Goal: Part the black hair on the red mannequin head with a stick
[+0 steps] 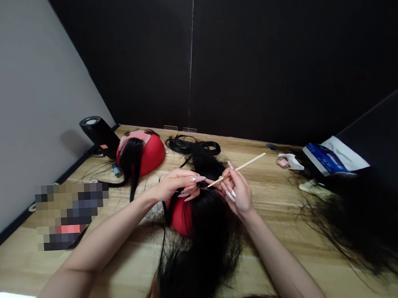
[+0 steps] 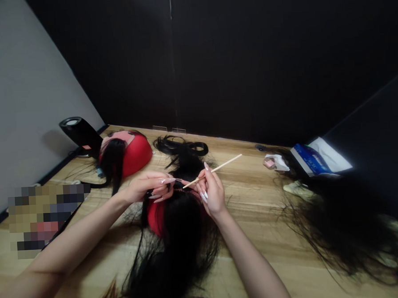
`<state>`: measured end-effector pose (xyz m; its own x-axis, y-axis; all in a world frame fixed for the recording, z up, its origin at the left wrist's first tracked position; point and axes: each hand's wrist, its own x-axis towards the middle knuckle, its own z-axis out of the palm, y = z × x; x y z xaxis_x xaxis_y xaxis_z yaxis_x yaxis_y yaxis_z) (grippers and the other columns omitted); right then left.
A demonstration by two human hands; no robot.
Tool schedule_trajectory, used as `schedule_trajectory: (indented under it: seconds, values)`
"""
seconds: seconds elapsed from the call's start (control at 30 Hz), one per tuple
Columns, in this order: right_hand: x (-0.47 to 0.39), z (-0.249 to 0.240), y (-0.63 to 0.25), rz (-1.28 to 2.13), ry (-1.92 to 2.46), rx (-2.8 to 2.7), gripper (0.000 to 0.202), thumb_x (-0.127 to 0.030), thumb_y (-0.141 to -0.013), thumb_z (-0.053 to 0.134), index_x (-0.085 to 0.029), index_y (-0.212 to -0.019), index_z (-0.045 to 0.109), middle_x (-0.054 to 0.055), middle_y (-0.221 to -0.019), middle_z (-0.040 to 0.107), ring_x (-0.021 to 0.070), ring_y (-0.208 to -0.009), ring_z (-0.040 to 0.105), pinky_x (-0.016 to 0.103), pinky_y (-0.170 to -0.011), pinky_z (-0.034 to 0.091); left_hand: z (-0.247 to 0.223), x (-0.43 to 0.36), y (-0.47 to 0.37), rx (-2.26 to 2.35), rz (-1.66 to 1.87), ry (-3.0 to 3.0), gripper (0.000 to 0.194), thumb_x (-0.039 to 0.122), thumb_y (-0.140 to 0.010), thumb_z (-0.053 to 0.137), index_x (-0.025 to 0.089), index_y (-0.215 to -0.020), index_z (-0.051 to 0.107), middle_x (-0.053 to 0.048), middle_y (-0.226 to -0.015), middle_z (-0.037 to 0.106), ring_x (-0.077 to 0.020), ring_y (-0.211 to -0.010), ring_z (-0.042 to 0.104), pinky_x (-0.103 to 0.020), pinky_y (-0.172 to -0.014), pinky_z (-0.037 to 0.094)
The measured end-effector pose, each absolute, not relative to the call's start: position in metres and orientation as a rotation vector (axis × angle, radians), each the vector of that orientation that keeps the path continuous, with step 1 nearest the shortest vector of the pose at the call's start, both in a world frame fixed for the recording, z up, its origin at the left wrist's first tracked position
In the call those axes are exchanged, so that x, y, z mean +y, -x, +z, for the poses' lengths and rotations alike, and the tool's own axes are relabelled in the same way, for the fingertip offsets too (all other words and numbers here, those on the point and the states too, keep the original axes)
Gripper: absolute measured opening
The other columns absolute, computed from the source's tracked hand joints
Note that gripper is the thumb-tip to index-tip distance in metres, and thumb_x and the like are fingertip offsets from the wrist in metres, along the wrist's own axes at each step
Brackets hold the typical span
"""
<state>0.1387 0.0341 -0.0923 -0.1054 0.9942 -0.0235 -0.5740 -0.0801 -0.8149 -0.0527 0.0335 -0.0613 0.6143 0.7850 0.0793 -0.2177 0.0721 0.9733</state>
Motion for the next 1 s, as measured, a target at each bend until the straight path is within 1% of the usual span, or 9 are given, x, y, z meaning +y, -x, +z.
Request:
schedule_trajectory:
  seconds: [0.13,0.27,0.5,0.73,1.0]
  values:
    - [0.0341,-0.0932,-0.1394,1.548,0.732,-0.771,0.032,-0.047,-0.077,0.07,-0.02,-0.068,0.055,-0.012,-0.037,0.037,0.0041,-0.034,0.027,0.036,-0.071,0.059,-0.0607,0.0346,0.047,0.549,0.864,-1.116,0.045,0.038,-0.081,0.065,0.014,-0.051,0.042,0.004,-0.046,0.037,-0.0067,-0.041,0.039,-0.024,-0.048,0.03]
    - [0.0345,-0.0946,-0.1398,1.548,0.716,-0.78,0.033,-0.048,-0.075,0.073,-0.02,-0.068,0.057,-0.012,-0.037,0.038,0.0036,-0.034,0.027,0.036,-0.071,0.06,-0.0568,0.0348,0.0442,0.599,0.857,-1.021,0.043,0.032,-0.081,0.064,0.014,-0.051,0.04,0.006,-0.046,0.035,-0.0039,-0.04,0.032,-0.023,-0.046,0.026]
    - [0.0343,-0.0925,-0.1395,1.548,0.741,-0.804,0.035,-0.05,-0.074,0.074,-0.02,-0.067,0.057,-0.012,-0.037,0.037,0.0038,-0.033,0.027,0.035,-0.069,0.06,-0.0551,0.0331,0.0449,0.652,0.832,-1.099,0.043,0.035,-0.082,0.063,0.014,-0.052,0.041,0.005,-0.044,0.035,-0.0044,-0.04,0.033,-0.023,-0.046,0.024]
    - [0.0334,-0.0875,-0.1381,1.537,0.787,-0.818,0.037,-0.051,-0.074,0.074,-0.02,-0.065,0.056,-0.012,-0.036,0.036,0.0031,-0.032,0.026,0.033,-0.067,0.061,-0.0547,0.033,0.0448,0.659,0.839,-1.121,0.043,0.035,-0.083,0.061,0.015,-0.051,0.04,0.005,-0.046,0.035,-0.0049,-0.041,0.034,-0.023,-0.046,0.026]
    - [0.0329,-0.0887,-0.1346,1.486,0.819,-0.77,0.04,-0.052,-0.071,0.077,-0.017,-0.062,0.058,-0.012,-0.035,0.036,0.0018,-0.032,0.027,0.032,-0.065,0.061,-0.0526,0.0328,0.0426,0.663,0.855,-1.057,0.043,0.033,-0.08,0.065,0.014,-0.051,0.04,0.006,-0.046,0.035,-0.004,-0.04,0.034,-0.022,-0.044,0.024]
